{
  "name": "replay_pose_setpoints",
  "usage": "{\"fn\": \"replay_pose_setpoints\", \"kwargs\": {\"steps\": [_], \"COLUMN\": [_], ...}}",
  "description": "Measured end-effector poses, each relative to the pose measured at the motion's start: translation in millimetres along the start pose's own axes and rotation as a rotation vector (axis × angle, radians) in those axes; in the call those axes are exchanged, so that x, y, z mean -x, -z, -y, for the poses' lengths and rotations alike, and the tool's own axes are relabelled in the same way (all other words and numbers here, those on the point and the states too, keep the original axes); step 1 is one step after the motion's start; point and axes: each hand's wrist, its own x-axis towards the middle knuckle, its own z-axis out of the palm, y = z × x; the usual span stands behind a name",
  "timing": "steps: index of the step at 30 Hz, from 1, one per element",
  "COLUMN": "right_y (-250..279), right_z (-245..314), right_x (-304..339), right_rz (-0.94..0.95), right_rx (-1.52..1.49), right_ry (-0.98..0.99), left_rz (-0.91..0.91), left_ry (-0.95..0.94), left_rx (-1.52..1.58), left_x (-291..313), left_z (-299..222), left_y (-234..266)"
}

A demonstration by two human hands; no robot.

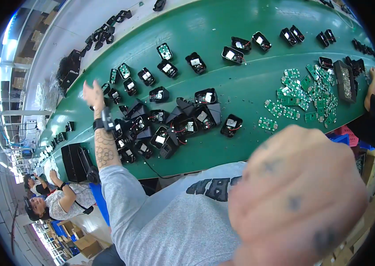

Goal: The person picks up a black plastic housing and a green circuit board, fits the board into the housing, and presses it into place. After assembling the unit, the person places it onto the green conveyor belt and reaches for more components.

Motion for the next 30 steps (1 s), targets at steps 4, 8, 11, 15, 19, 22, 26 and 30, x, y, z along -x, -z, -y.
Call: {"fn": "replay_pose_setpoints", "kwargs": {"steps": [4,8,11,15,19,22,26,30], "right_y": [-8,23,21,-10,-27,-49,-75,-88], "right_z": [-72,-178,-266,-310,-322,-325,-318,-320], "right_x": [-10,-1,-3,-16,-27,-38,-37,-33], "right_rz": [0.11,0.034,0.098,0.171,0.211,0.301,0.313,0.377], "right_rx": [0.09,0.525,0.926,1.072,1.055,0.908,0.94,0.9], "right_ry": [0.105,-0.48,-0.639,-0.725,-0.799,-0.816,-0.748,-0.64], "left_rz": [0.201,0.278,0.395,0.459,0.634,0.732,0.762,0.832], "left_ry": [0.205,0.238,0.305,0.245,0.403,0.295,0.147,0.109], "left_rx": [-0.409,0.079,0.254,0.265,0.264,0.234,0.149,0.122], "left_x": [27,20,43,50,65,73,83,89], "left_z": [144,193,150,115,24,0,-32,-65], "left_y": [17,-1,-7,22,51,56,47,43]}}
